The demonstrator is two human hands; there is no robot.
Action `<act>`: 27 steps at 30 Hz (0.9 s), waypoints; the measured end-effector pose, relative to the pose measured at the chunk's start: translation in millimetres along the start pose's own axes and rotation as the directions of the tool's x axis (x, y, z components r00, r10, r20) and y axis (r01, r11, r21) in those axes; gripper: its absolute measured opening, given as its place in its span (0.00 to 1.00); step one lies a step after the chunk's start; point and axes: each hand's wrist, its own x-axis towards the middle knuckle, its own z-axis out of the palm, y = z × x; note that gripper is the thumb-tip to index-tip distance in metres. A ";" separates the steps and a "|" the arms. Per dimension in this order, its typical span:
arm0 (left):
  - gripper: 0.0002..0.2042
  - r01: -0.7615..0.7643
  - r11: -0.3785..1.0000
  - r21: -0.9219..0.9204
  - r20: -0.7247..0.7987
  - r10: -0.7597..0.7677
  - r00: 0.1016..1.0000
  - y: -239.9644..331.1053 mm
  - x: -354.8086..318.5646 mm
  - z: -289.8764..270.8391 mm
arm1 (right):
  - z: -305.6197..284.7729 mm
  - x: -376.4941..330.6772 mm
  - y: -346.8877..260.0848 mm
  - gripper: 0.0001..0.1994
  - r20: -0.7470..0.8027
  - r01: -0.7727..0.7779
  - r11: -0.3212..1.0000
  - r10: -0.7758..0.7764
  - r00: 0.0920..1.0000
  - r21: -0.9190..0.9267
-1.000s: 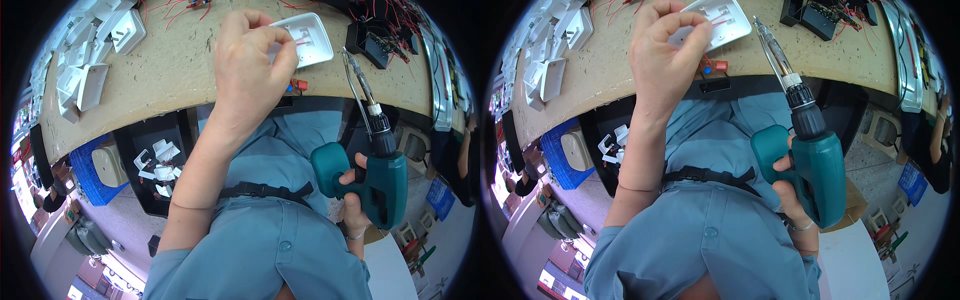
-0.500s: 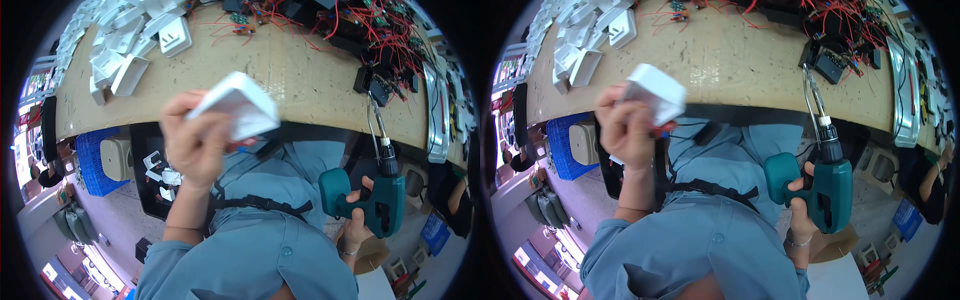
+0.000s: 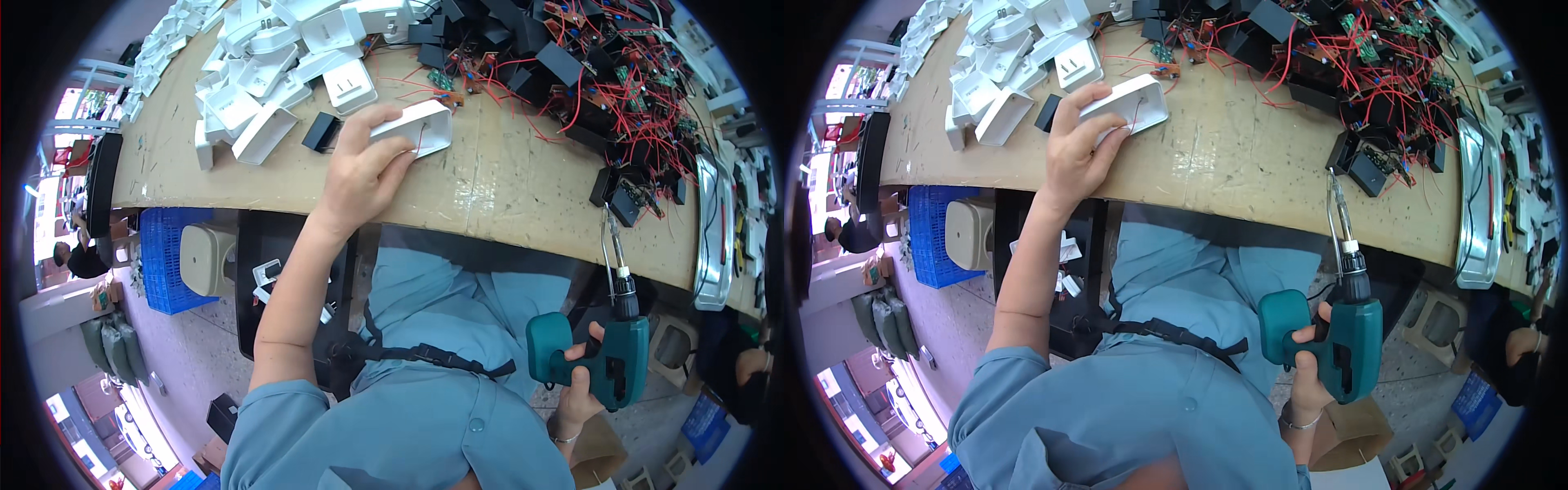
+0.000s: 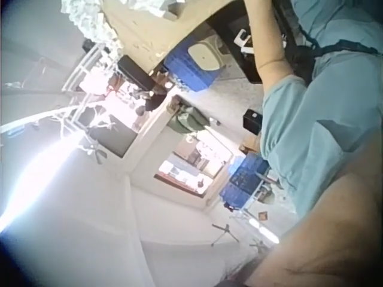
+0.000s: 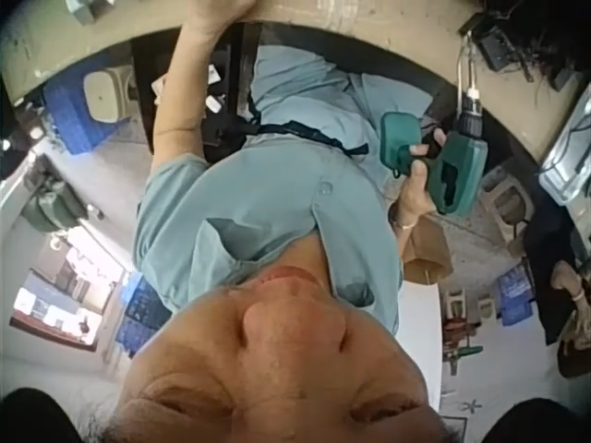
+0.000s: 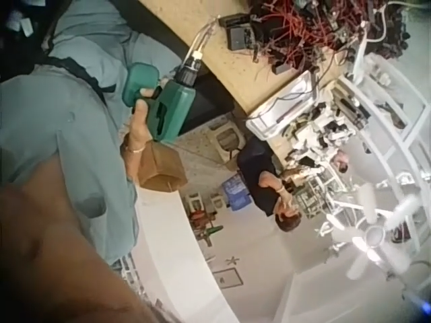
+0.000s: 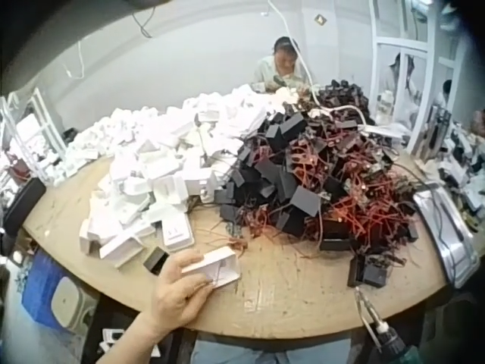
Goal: Soldering electronic wires into a plastic housing component on an assembly line.
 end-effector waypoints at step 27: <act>0.09 0.091 0.991 0.094 -0.422 -0.043 0.906 -67.3 133.5 -53.8 | -1.0 10.2 7.5 0.28 0.002 -0.005 1.000 0.005 1.000 -0.008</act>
